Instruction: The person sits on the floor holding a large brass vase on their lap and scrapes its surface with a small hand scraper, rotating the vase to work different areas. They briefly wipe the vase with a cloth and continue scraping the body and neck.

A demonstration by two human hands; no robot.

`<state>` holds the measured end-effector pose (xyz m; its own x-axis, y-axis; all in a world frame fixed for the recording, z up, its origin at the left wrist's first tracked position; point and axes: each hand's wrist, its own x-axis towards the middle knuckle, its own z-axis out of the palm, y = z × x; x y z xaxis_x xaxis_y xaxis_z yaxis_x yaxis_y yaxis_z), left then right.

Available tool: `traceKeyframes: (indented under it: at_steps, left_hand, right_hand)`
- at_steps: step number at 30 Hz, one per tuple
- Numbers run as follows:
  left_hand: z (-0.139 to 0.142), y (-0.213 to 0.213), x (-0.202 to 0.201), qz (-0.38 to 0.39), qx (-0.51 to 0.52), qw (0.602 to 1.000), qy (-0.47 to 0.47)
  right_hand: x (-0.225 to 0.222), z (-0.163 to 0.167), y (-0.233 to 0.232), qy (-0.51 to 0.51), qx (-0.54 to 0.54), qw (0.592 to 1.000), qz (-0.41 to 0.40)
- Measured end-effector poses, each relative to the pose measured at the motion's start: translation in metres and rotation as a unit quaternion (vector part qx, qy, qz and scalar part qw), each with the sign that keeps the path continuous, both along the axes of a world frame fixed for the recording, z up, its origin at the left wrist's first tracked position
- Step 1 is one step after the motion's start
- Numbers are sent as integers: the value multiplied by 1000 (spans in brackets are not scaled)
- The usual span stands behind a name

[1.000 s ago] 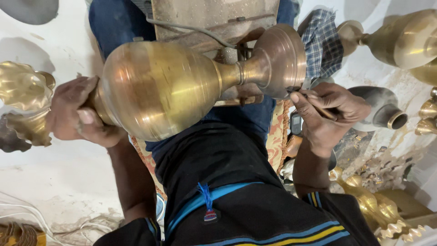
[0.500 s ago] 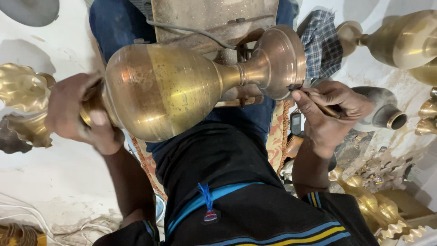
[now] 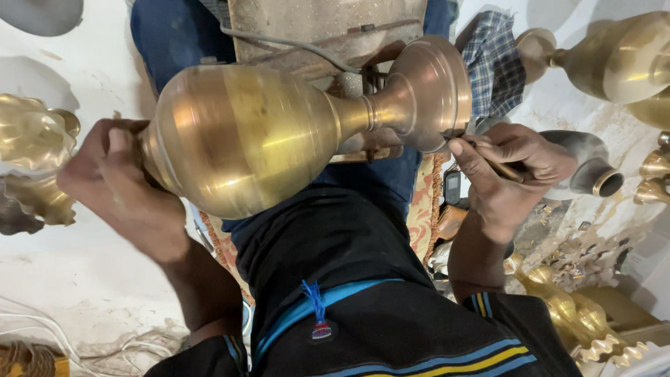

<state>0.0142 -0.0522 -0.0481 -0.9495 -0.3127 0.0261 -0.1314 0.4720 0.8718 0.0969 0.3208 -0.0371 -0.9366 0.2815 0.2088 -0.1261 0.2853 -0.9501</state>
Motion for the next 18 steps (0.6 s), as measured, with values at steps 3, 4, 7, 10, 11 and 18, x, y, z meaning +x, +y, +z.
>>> traceKeyframes:
  at_steps: [3,4,7,10,11,18]
  left_hand:
    - [13,-1,3,-4,0,999,-37]
    - [12,-3,1,-22,-2,1000,-22]
    - [-3,-16,-9,-101,-20,990,92]
    - [-38,-16,-19,-78,-18,962,263]
    - [-48,-15,-21,-70,-17,945,318]
    - [-38,1,-24,-18,69,941,330]
  right_hand:
    - [-1,0,-1,3,-18,1000,-4]
    - [-2,0,-1,5,-25,1000,-5]
    - [-2,-1,-1,-1,-22,1000,-5]
    - [-1,-2,0,4,-13,1000,0]
    - [-1,-2,1,7,-14,1000,5]
    - [2,-5,5,6,-3,1000,7]
